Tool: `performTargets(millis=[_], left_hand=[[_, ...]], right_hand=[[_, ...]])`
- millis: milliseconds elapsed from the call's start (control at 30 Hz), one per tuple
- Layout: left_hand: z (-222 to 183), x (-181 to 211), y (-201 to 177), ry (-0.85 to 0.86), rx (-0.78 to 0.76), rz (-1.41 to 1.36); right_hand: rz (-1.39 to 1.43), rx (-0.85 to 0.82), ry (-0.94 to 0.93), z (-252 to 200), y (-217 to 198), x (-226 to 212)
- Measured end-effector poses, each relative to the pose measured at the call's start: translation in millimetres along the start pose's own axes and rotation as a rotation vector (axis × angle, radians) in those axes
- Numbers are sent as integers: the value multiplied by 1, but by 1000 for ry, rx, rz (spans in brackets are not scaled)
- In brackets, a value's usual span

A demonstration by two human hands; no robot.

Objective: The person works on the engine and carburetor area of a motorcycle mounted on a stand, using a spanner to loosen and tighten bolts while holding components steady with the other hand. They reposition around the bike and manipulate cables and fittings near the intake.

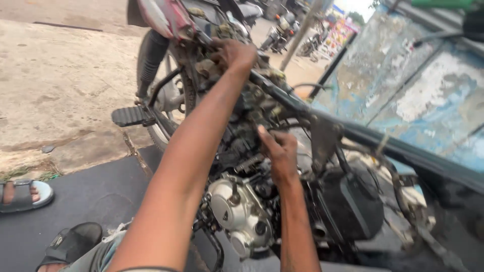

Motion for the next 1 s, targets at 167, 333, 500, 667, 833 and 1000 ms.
performTargets(millis=[167,333,500,667,833,1000], left_hand=[[-5,11,-5,-71,173,2],[-7,10,-17,-142,208,59],[12,14,-7,-198,279,-64],[48,1,23,-300,410,-3],[16,9,0,-257,442,-27],[22,8,2,-266,440,2]], right_hand=[[-44,16,-106,-4,6,-8],[45,-10,-95,-8,6,-9],[-12,23,-76,-6,9,-13],[86,18,-43,-4,3,-2],[212,-32,-131,-9,5,-1],[250,-48,-162,-14,1,4]])
Point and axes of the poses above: each hand's wrist, its own z-axis towards the middle knuckle, its own y-axis out of the palm, x = y × z, the point moved 3 cm from there along z, towards the middle knuckle, and after that the axes turned 11 degrees about z, right-handed, at the moved point
